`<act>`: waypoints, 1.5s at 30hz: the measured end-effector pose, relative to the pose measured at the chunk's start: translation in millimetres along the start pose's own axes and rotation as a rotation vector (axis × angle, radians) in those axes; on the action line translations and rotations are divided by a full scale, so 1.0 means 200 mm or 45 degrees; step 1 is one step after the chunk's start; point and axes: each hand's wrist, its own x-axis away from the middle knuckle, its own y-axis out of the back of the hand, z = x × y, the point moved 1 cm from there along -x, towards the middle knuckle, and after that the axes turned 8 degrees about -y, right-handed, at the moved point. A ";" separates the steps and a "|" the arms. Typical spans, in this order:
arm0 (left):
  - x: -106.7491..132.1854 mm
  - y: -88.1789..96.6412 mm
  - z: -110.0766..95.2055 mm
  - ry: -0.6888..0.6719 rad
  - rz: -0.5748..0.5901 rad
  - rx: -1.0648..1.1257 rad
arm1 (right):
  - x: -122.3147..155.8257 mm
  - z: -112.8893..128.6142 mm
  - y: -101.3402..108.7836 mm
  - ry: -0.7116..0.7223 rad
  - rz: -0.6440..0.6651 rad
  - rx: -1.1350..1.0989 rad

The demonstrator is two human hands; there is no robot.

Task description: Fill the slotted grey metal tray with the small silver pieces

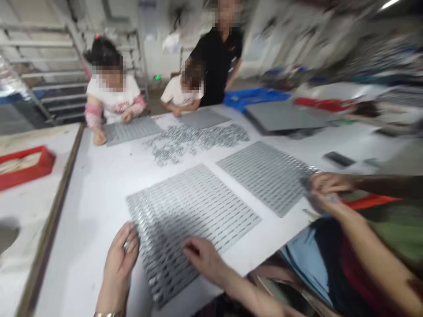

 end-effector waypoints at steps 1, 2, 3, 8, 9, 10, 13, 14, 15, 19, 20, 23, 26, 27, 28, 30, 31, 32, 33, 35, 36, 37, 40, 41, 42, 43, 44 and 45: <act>0.00 0.00 0.02 -0.016 0.004 -0.019 | 0.01 0.00 0.01 -0.032 0.039 0.022; -0.01 0.00 0.03 -0.017 0.015 -0.021 | 0.01 0.00 0.02 -0.064 0.060 0.039; -0.01 0.00 0.04 -0.035 -0.007 -0.008 | 0.01 0.01 0.03 -0.086 0.108 0.065; 0.01 0.00 0.07 -0.029 -0.046 -0.033 | 0.03 0.07 0.01 -0.067 0.247 0.239; 0.02 0.00 0.07 -0.023 -0.029 -0.049 | 0.04 0.08 0.00 -0.055 0.257 0.264; 0.03 -0.01 0.08 -0.018 -0.012 -0.062 | 0.04 0.09 0.00 -0.048 0.262 0.282; 0.04 -0.02 0.09 -0.007 0.021 -0.085 | 0.05 0.11 0.00 -0.034 0.269 0.309; 0.05 -0.02 0.09 -0.004 0.025 -0.090 | 0.05 0.11 0.00 -0.033 0.279 0.313; 0.05 -0.03 0.09 -0.002 0.027 -0.093 | 0.06 0.11 0.01 -0.031 0.294 0.316; 0.05 -0.03 0.10 0.010 0.031 -0.119 | 0.08 0.10 0.01 -0.015 0.314 0.350; 0.06 -0.03 0.10 0.021 0.037 -0.132 | 0.08 0.10 0.01 -0.009 0.313 0.366; 0.07 -0.03 0.11 0.050 0.054 -0.165 | 0.08 0.11 0.00 -0.012 0.329 0.408; 0.08 -0.04 0.12 0.061 0.071 -0.205 | 0.07 0.12 -0.01 -0.038 0.365 0.468; 0.09 -0.04 0.12 0.071 0.083 -0.225 | 0.07 0.12 -0.02 -0.049 0.374 0.502; 0.09 -0.05 0.13 0.086 0.098 -0.247 | 0.07 0.12 -0.02 -0.063 0.376 0.537; 0.10 -0.05 0.15 0.119 0.135 -0.289 | 0.07 0.11 -0.03 -0.106 0.356 0.579; 0.10 -0.05 0.16 0.139 0.160 -0.309 | 0.07 0.11 -0.03 -0.132 0.342 0.565; 0.11 -0.06 0.17 0.157 0.187 -0.329 | 0.07 0.11 -0.03 -0.156 0.332 0.521; 0.11 -0.06 0.18 0.173 0.214 -0.353 | 0.07 0.12 -0.02 -0.172 0.323 0.449; 0.13 -0.07 0.20 0.194 0.269 -0.419 | 0.06 0.15 0.00 -0.163 0.275 0.254; 0.13 -0.07 0.21 0.193 0.296 -0.459 | 0.05 0.17 0.01 -0.143 0.233 0.153; 0.14 -0.08 0.22 0.184 0.320 -0.500 | 0.04 0.20 0.02 -0.123 0.187 0.064; 0.16 -0.09 0.25 0.167 0.377 -0.589 | 0.02 0.27 0.03 -0.087 0.116 -0.129; 0.17 -0.09 0.25 0.170 0.393 -0.599 | 0.01 0.28 0.03 -0.094 0.126 -0.176; 0.17 -0.10 0.26 0.179 0.408 -0.606 | 0.00 0.29 0.03 -0.116 0.145 -0.219; 0.18 -0.10 0.27 0.193 0.423 -0.611 | 0.00 0.29 0.03 -0.147 0.163 -0.257; 0.18 -0.10 0.27 0.206 0.431 -0.611 | 0.01 0.28 0.04 -0.185 0.184 -0.282; 0.18 -0.11 0.27 0.207 0.424 -0.603 | 0.01 0.27 0.04 -0.223 0.208 -0.285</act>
